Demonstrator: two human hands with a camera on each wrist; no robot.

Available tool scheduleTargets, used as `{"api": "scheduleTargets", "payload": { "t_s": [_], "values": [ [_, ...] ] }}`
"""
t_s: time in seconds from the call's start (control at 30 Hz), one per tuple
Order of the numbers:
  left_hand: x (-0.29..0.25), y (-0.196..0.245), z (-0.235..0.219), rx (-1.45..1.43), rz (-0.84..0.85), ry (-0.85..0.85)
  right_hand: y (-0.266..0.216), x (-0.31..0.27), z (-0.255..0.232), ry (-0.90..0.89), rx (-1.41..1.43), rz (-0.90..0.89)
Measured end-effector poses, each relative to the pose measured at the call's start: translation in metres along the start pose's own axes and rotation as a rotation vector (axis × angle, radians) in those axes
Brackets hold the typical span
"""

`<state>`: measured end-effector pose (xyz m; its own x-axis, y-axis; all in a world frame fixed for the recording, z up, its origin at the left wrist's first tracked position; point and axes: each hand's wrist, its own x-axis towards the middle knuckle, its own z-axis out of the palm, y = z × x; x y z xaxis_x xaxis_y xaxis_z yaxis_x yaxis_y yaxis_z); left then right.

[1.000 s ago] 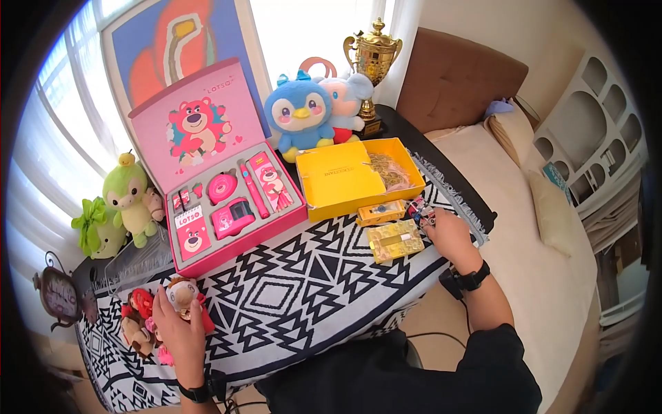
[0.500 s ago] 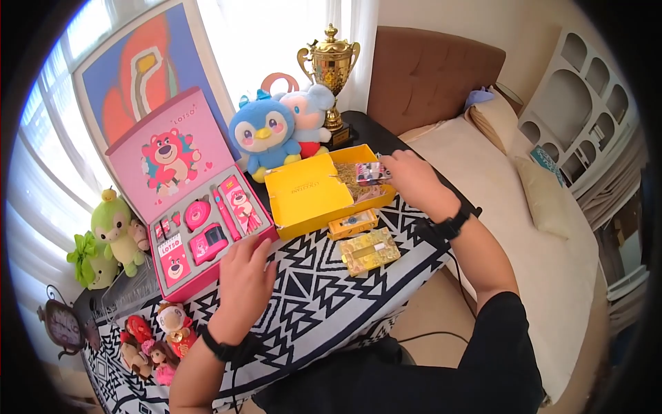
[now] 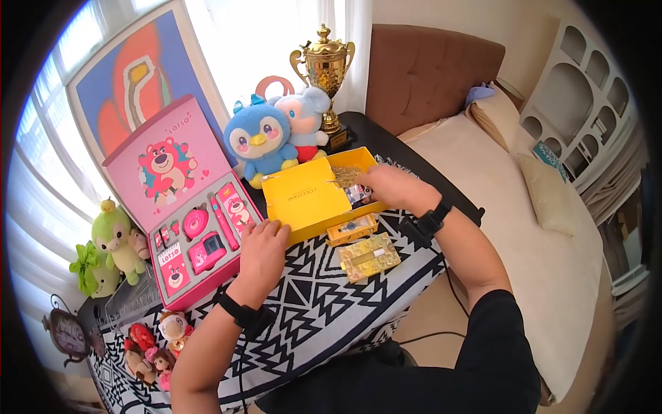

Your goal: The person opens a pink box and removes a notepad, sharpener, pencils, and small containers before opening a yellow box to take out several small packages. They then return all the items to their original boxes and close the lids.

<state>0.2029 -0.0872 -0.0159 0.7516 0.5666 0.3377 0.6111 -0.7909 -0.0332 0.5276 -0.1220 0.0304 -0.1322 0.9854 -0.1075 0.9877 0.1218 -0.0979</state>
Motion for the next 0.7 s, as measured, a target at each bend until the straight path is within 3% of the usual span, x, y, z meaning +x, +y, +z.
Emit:
{"api": "scheduleTargets", "payload": {
  "t_s": [0.07,0.17,0.2,0.27,0.33,0.43,0.47,0.53,0.7],
  "values": [
    [0.001,0.000,-0.001,-0.022,0.003,-0.001,0.003,0.001,0.007,-0.030,0.010,-0.018],
    [-0.001,-0.001,0.001,-0.027,0.003,0.018,0.005,-0.009,0.015,0.050,0.150,-0.057],
    [-0.002,0.001,0.000,-0.031,0.000,0.017,0.007,-0.013,0.018,0.148,0.136,-0.085],
    [-0.002,0.012,-0.007,-0.045,0.026,0.165,0.006,-0.028,0.021,0.242,0.118,-0.109],
    [-0.004,0.028,-0.012,-0.178,0.033,0.109,-0.008,-0.054,0.020,0.263,0.119,-0.083],
    [-0.005,0.048,-0.007,-0.353,0.044,0.090,-0.031,-0.093,0.024,0.091,0.228,-0.110],
    [-0.001,0.051,-0.010,-0.321,0.045,0.101,-0.033,-0.098,0.030,0.089,0.228,-0.104],
    [0.008,0.053,-0.006,-0.271,0.052,0.130,-0.035,-0.105,0.042,0.056,0.227,-0.263],
    [0.019,0.048,-0.002,-0.200,0.011,0.090,-0.025,-0.105,0.059,0.012,0.320,-0.252]
  ]
}}
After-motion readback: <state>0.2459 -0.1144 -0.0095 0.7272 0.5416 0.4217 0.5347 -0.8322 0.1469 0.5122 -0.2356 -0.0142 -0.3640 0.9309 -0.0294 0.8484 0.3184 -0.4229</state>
